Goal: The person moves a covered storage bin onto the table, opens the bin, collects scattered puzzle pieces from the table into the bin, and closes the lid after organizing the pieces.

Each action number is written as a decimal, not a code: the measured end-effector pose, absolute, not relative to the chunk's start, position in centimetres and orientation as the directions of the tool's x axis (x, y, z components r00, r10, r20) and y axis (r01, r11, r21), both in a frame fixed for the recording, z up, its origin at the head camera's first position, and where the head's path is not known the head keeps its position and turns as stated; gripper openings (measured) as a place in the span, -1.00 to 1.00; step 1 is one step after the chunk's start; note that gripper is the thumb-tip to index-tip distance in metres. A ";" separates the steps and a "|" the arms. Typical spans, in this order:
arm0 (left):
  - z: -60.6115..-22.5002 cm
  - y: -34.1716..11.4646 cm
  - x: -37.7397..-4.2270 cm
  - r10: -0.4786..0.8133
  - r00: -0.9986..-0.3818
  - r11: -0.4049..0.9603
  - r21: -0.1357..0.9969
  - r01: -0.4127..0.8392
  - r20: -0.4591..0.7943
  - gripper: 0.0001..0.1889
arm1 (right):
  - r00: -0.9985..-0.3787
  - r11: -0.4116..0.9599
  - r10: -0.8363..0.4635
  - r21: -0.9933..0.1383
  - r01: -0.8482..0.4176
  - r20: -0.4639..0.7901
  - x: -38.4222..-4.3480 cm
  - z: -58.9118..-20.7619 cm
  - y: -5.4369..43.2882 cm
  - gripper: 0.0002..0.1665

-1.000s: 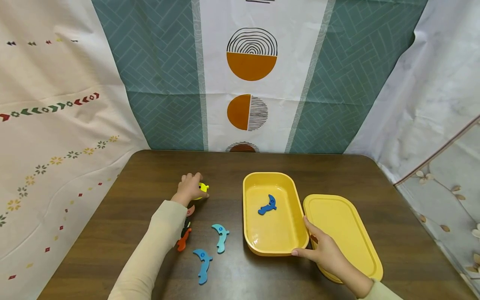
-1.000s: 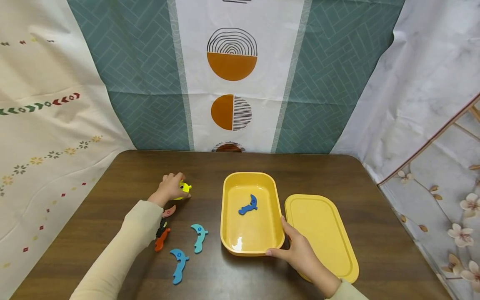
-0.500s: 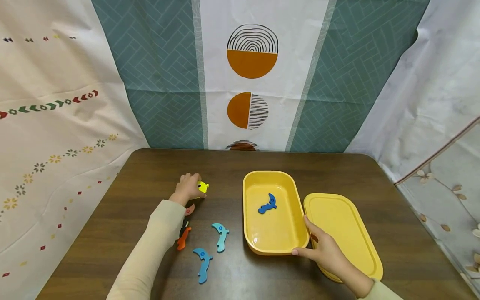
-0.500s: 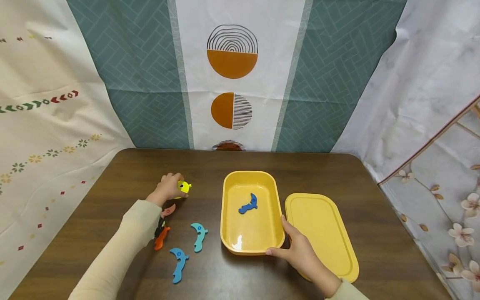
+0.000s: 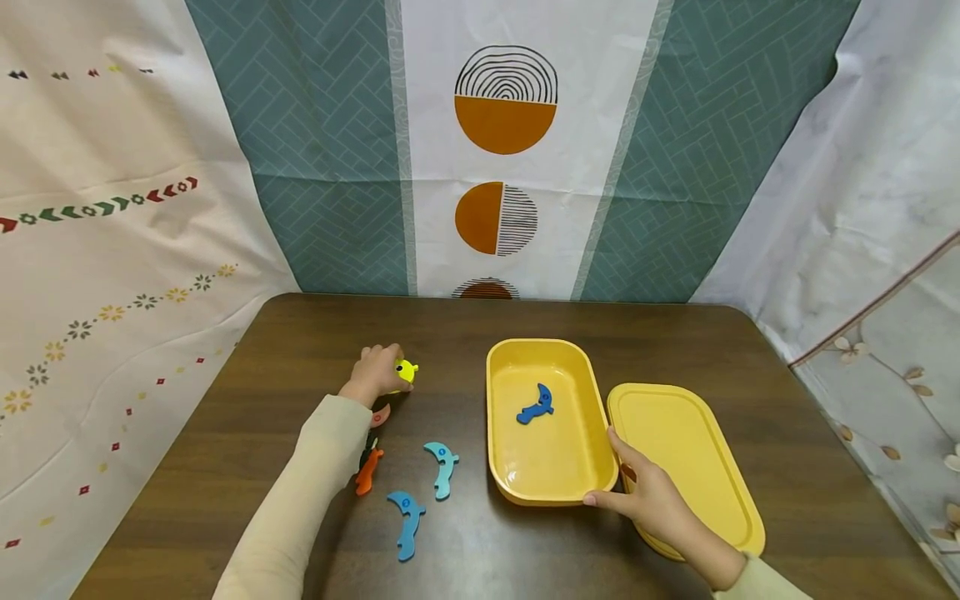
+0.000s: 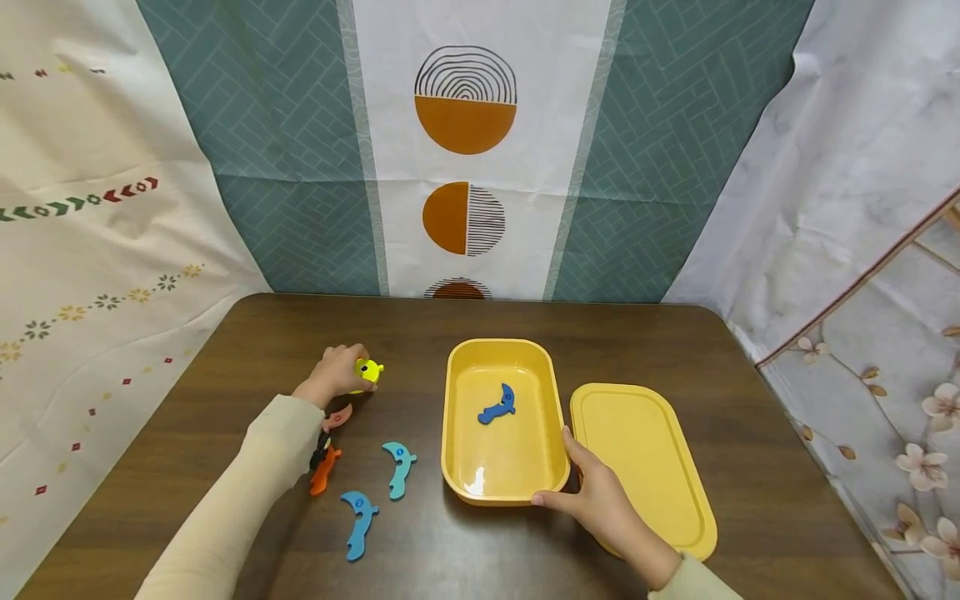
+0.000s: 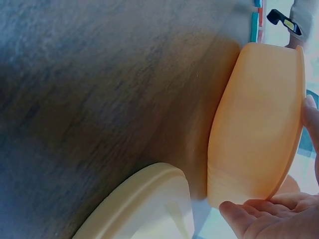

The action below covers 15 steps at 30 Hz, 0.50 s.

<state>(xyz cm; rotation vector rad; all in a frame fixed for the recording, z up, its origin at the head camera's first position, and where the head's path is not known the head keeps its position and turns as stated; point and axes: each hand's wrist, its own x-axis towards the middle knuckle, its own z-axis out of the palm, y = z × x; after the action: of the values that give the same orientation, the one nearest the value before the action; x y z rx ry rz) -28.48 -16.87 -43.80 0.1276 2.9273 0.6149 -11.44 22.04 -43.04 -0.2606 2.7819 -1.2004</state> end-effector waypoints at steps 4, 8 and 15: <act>-43.8 -16.9 -28.5 0.112 -0.986 0.915 0.400 0.055 -0.121 -0.38 | -0.980 0.678 -0.196 -0.726 -0.114 -0.029 -11.5 -43.0 22.0 0.15; -43.8 -16.7 -28.4 0.118 -0.985 0.919 0.388 0.062 -0.122 -0.39 | -0.980 0.684 -0.194 -0.721 -0.110 -0.035 -11.5 -42.9 22.1 0.15; -43.9 -16.1 -28.7 0.135 -0.987 0.928 0.360 0.095 -0.088 -0.41 | -0.982 0.694 -0.185 -0.711 -0.110 -0.028 -11.3 -42.9 22.0 0.14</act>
<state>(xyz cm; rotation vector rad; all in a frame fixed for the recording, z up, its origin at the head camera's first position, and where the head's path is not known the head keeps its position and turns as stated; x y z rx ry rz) -28.67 -16.11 -43.87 0.1785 2.9748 0.5470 -11.34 22.01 -42.91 -0.2442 2.8013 -1.1663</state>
